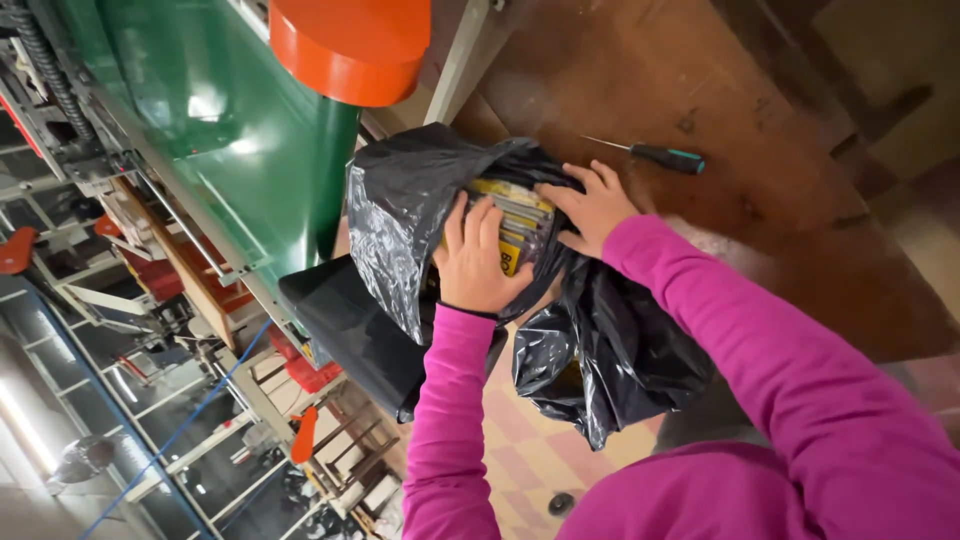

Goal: The person opens a black plastic bag with a screwdriver, then repeatedly places stacks of packaged trash bags into the opened bag. The person handles the packages one at a time and arranges them inside the bag on a wooden table.

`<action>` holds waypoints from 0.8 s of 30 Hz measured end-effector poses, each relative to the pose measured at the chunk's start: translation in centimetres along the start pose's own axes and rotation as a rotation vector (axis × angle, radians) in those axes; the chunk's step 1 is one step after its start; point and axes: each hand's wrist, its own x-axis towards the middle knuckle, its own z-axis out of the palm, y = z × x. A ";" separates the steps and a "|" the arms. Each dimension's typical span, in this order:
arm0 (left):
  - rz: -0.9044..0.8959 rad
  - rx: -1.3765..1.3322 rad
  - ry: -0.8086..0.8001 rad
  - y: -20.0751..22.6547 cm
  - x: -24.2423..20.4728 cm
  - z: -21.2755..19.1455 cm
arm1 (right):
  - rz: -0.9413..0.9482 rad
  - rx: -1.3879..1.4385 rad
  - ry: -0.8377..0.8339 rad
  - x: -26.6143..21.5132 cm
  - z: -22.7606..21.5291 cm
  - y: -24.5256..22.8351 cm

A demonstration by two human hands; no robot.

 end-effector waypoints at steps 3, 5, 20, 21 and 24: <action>0.044 0.195 -0.044 1.1 1.5 -0.2 | 0.105 0.150 0.041 -0.1 1.5 -0.2; 0.198 0.229 -0.031 1.4 2.7 0.1 | 0.223 0.350 0.117 -0.4 2.1 -0.8; 0.370 0.145 -0.179 -1.0 3.2 -2.9 | 0.411 0.674 0.387 -5.2 0.8 -9.7; 0.367 0.147 -0.184 -0.9 2.8 -3.3 | 0.414 0.679 0.384 -5.3 0.8 -9.9; 0.351 0.131 -0.171 -0.9 1.5 -4.1 | 0.367 0.643 0.361 -5.6 0.9 -10.5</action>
